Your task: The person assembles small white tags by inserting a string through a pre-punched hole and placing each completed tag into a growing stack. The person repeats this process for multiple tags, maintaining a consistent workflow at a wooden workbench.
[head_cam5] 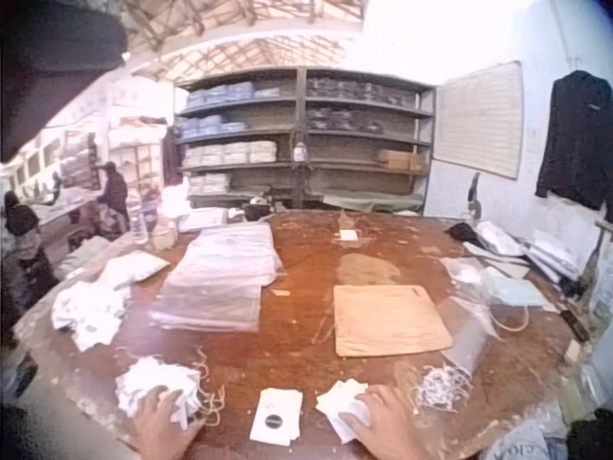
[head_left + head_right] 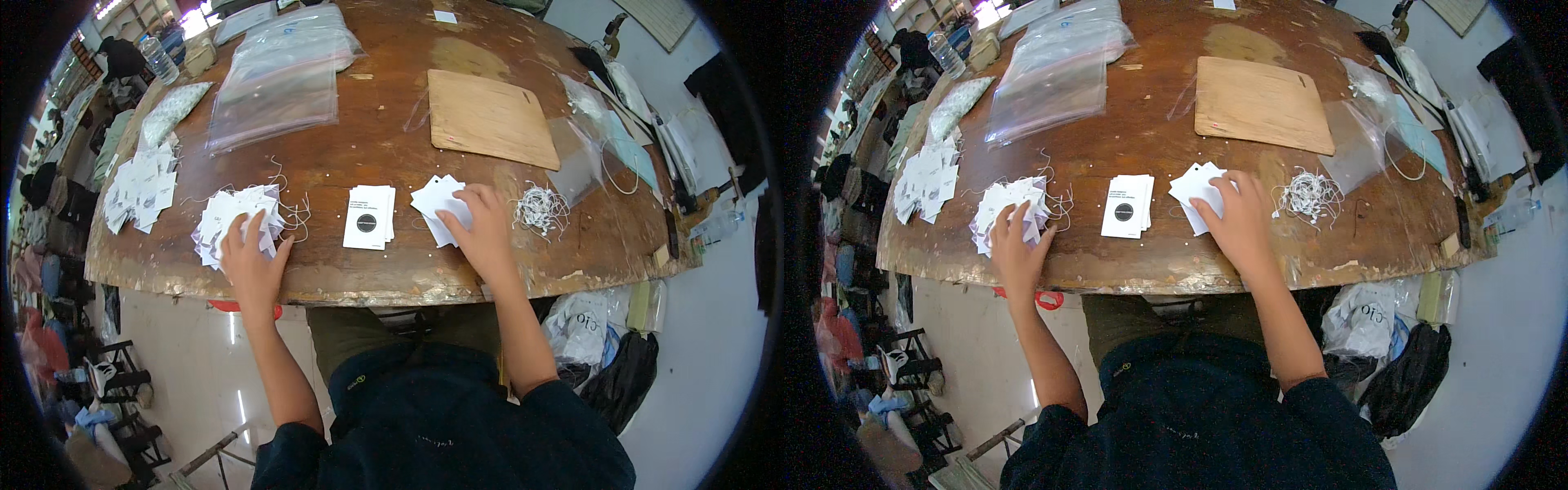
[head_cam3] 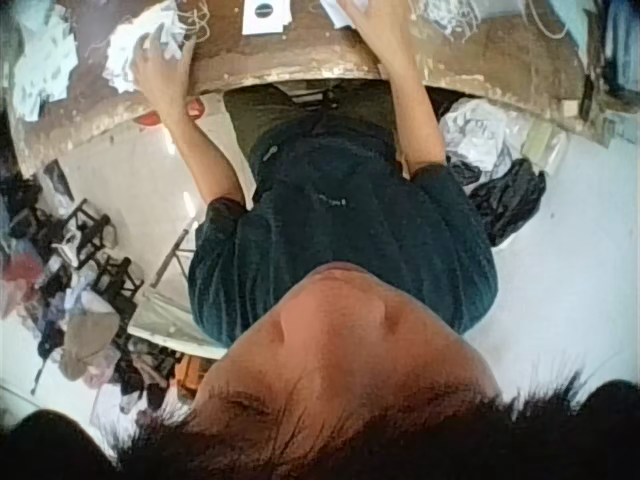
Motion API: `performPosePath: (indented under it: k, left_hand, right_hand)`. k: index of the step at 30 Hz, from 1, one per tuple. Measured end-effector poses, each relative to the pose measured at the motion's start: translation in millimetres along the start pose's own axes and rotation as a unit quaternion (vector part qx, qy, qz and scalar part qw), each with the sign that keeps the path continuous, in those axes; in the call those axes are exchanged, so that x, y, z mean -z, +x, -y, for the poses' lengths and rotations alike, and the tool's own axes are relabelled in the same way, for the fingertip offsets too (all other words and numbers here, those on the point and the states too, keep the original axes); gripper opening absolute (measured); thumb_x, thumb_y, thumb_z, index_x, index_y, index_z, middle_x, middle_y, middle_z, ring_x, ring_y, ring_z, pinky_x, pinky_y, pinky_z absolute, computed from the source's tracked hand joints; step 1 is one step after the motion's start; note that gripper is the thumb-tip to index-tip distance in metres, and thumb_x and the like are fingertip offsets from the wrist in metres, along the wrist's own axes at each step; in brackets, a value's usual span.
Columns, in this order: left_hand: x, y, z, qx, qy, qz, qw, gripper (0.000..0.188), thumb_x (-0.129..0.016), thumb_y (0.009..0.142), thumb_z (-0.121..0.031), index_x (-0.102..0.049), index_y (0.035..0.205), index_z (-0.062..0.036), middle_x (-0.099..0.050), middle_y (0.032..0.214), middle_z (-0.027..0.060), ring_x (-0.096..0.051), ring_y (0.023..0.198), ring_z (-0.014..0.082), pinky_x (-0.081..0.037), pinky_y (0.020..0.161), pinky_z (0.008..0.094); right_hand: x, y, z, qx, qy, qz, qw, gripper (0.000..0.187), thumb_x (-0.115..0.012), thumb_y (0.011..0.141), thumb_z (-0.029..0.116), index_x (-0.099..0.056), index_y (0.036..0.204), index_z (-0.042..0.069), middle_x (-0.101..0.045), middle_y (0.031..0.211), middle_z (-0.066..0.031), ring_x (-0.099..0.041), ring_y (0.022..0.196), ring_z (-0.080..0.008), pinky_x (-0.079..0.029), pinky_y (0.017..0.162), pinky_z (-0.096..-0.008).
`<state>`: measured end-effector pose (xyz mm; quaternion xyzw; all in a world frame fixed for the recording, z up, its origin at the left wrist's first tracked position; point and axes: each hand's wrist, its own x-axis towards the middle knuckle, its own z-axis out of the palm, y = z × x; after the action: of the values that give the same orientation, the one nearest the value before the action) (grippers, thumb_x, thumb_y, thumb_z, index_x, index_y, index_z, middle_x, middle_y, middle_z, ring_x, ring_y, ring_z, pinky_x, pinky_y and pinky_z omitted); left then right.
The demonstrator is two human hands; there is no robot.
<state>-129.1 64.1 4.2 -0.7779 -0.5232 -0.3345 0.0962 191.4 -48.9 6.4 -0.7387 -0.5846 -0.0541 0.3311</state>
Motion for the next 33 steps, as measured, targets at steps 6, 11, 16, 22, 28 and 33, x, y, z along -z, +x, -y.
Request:
performPosePath:
  k: [6,11,16,22,28,33]
  left_hand:
    - [-28,-5,-75,0.051,-0.114,0.147,0.981,0.066,-0.075,0.082,-0.048,-0.06,0.13,-0.0051,-0.059,0.126,0.0146,-0.057,0.113,0.0345,-0.046,0.095,0.045]
    - [-38,-10,-115,0.051,-0.068,0.158,0.984,0.076,-0.077,0.077,-0.05,-0.057,0.133,-0.0035,-0.06,0.115,0.0116,-0.059,0.103,0.0322,-0.047,0.088,0.0467]
    - [-41,-11,-118,0.036,-0.063,0.135,0.988,0.07,-0.077,0.075,-0.04,-0.058,0.131,-0.0022,-0.06,0.111,0.0101,-0.059,0.094,0.029,-0.049,0.077,0.0423]
    - [-40,-10,-122,0.045,-0.098,0.096,0.99,0.07,-0.08,0.074,-0.036,-0.059,0.13,-0.0015,-0.062,0.11,0.0124,-0.06,0.095,0.032,-0.051,0.081,0.0427]
    - [-39,-7,-126,0.038,-0.097,0.103,0.989,0.071,-0.082,0.073,-0.035,-0.058,0.131,-0.0018,-0.061,0.109,0.0134,-0.06,0.093,0.0322,-0.052,0.079,0.0419]
    - [-40,-7,-127,0.068,-0.092,0.119,0.986,0.071,-0.081,0.072,-0.034,-0.058,0.131,-0.002,-0.061,0.109,0.0135,-0.06,0.095,0.0321,-0.052,0.08,0.0416]
  right_hand:
    - [-6,-13,-2,-0.035,-0.071,0.042,0.996,0.048,-0.078,0.079,0.038,-0.068,0.111,0.003,-0.059,0.126,-0.0169,-0.053,0.114,-0.0374,-0.041,0.099,-0.0476]
    - [-10,-15,-6,-0.05,-0.03,0.042,0.997,0.048,-0.08,0.078,0.035,-0.068,0.112,0.003,-0.058,0.125,-0.0169,-0.051,0.116,-0.0369,-0.04,0.1,-0.0474]
    - [-15,-18,-4,-0.056,-0.019,-0.008,0.998,0.045,-0.08,0.078,0.031,-0.068,0.111,0.003,-0.056,0.126,-0.0163,-0.05,0.116,-0.0371,-0.038,0.101,-0.0473]
    - [-14,-21,-4,-0.053,-0.023,-0.012,0.998,0.045,-0.08,0.079,0.032,-0.068,0.111,0.003,-0.056,0.126,-0.0168,-0.049,0.115,-0.0374,-0.039,0.099,-0.0473]
    - [-16,-23,-6,-0.038,-0.03,-0.018,0.999,0.048,-0.079,0.079,0.038,-0.069,0.111,0.003,-0.056,0.127,-0.017,-0.05,0.114,-0.0348,-0.038,0.098,-0.0476]
    - [-17,-24,-7,-0.038,-0.029,-0.013,0.999,0.048,-0.078,0.079,0.038,-0.069,0.112,0.004,-0.057,0.127,-0.0169,-0.049,0.115,-0.0346,-0.037,0.099,-0.0479]
